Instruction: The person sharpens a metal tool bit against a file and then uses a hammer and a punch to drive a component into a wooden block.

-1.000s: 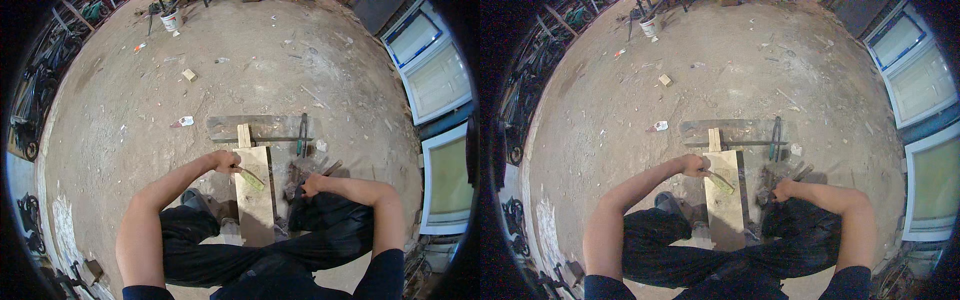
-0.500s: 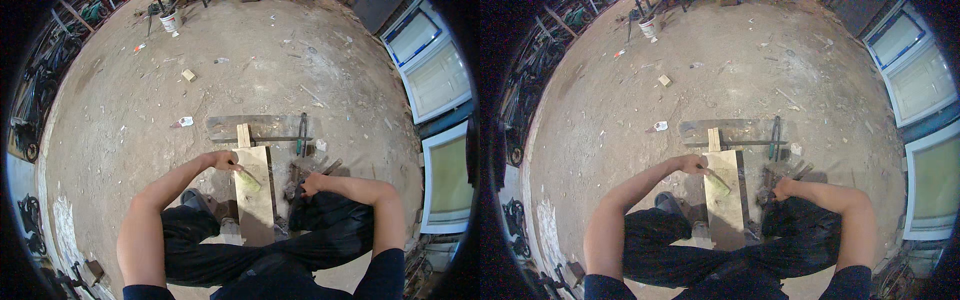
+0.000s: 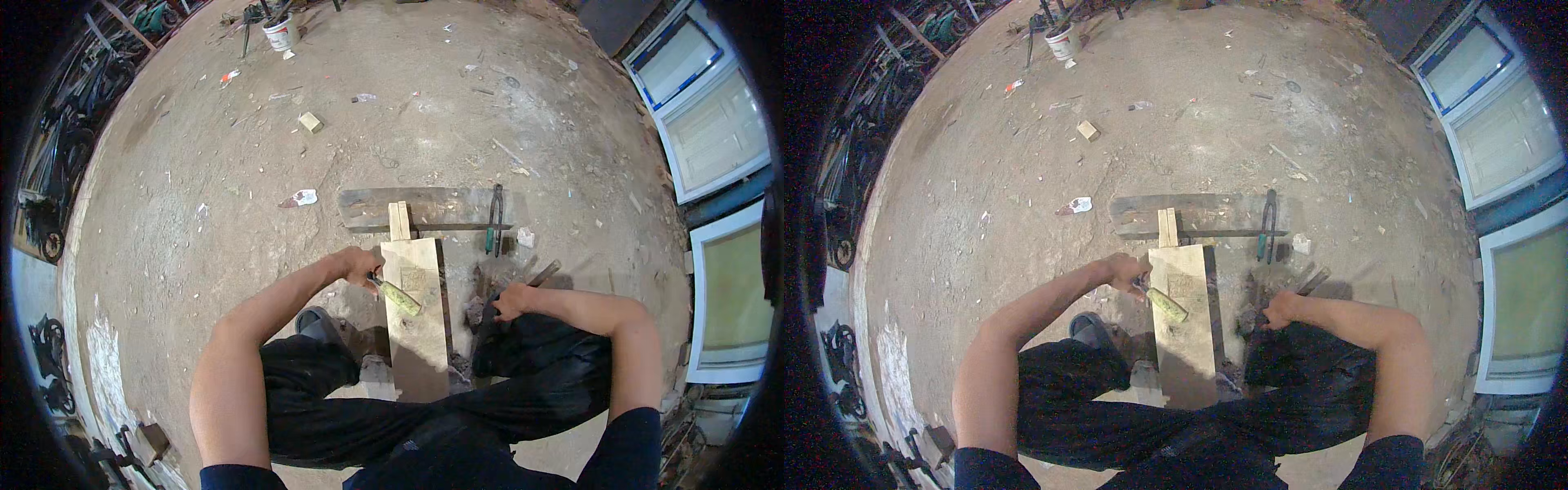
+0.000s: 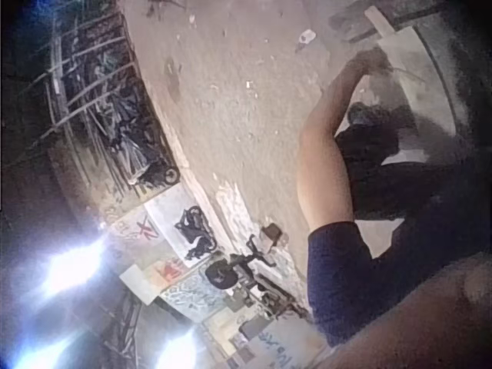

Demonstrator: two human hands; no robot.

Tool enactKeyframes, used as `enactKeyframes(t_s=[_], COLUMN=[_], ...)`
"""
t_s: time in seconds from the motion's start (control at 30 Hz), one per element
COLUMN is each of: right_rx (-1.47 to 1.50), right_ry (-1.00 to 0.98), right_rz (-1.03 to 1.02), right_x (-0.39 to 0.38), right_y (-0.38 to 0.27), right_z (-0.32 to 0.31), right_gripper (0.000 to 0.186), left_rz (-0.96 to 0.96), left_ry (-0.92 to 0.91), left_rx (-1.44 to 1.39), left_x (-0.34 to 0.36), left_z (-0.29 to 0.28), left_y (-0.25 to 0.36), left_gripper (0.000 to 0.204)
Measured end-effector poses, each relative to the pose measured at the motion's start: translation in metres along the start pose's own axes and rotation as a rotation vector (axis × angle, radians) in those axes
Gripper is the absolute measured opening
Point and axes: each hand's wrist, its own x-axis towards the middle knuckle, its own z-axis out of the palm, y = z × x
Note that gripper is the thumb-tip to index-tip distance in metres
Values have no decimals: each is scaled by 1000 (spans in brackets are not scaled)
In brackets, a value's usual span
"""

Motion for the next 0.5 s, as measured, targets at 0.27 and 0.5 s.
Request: enactKeyframes(t_s=[0.27,0.5], right_rx=[-22,-1], right_ry=[-20,-38], right_rz=[-12,-5], right_x=[-10,-12], right_y=[-7,-5], right_z=[-10,-10], right_gripper=[64,67], left_rz=[307,305], left_ry=[273,213], left_rx=[354,261], left_x=[4,16], left_z=[-2,2], left_y=[33,57], left_gripper=[72,42])
